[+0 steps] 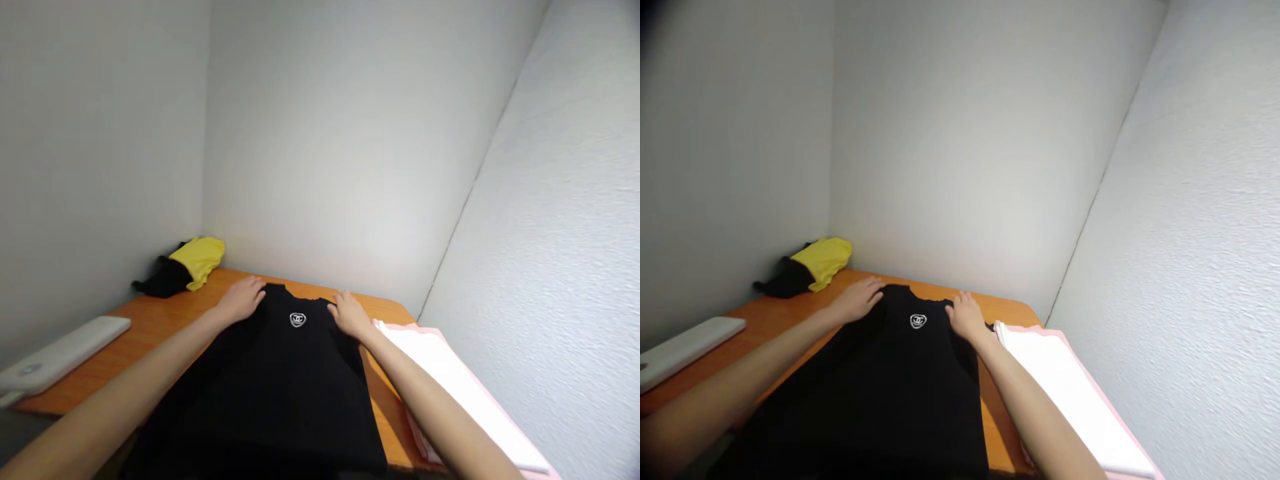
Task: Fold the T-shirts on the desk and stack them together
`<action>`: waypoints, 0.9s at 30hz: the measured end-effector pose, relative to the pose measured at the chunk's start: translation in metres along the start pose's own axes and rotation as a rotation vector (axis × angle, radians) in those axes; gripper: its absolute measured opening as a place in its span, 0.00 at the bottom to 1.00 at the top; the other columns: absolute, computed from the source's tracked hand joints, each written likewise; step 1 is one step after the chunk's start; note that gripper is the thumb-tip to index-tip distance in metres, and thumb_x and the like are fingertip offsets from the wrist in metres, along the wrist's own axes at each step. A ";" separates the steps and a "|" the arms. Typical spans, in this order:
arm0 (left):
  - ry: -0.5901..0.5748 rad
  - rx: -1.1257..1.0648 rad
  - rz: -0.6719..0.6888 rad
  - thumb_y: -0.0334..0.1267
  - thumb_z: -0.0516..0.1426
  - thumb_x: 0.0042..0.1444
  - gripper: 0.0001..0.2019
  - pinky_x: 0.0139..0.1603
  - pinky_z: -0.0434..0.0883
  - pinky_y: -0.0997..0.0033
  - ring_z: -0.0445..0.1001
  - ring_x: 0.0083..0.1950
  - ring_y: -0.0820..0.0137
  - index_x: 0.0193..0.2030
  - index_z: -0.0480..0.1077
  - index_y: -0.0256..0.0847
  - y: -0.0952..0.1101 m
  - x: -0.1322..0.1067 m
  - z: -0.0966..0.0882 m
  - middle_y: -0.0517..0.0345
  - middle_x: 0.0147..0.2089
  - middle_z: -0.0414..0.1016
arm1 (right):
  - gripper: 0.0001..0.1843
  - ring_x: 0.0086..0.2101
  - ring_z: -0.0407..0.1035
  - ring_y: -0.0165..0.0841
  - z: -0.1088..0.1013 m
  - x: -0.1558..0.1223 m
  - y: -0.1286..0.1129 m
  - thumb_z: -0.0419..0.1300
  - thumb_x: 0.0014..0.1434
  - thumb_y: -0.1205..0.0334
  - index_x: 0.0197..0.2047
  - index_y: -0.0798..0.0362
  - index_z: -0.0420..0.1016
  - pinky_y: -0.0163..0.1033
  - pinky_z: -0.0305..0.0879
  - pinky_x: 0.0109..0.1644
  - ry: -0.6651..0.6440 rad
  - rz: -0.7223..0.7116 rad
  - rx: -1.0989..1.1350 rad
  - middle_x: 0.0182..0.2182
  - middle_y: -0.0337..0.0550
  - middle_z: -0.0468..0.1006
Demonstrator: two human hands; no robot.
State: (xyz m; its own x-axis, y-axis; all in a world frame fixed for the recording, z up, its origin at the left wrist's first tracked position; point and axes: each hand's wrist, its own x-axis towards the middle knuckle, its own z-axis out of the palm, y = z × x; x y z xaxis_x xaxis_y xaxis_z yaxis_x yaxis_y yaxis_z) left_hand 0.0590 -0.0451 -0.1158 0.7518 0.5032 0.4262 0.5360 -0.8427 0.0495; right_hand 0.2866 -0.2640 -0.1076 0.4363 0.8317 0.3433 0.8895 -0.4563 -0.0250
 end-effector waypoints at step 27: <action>0.319 -0.227 0.528 0.52 0.51 0.62 0.23 0.66 0.60 0.62 0.68 0.63 0.64 0.61 0.66 0.45 0.187 -0.143 0.043 0.54 0.62 0.71 | 0.30 0.61 0.60 0.43 0.056 0.034 0.103 0.44 0.68 0.51 0.66 0.60 0.61 0.43 0.56 0.61 -0.185 0.345 0.123 0.62 0.59 0.66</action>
State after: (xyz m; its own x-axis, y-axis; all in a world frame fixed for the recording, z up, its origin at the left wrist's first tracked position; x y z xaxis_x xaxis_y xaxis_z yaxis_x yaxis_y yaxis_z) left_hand 0.0681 -0.2670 -0.2066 0.7224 -0.0411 0.6902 0.0057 -0.9978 -0.0654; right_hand 0.4009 -0.2650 -0.1505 0.7193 0.6842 0.1207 0.6911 -0.6869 -0.2248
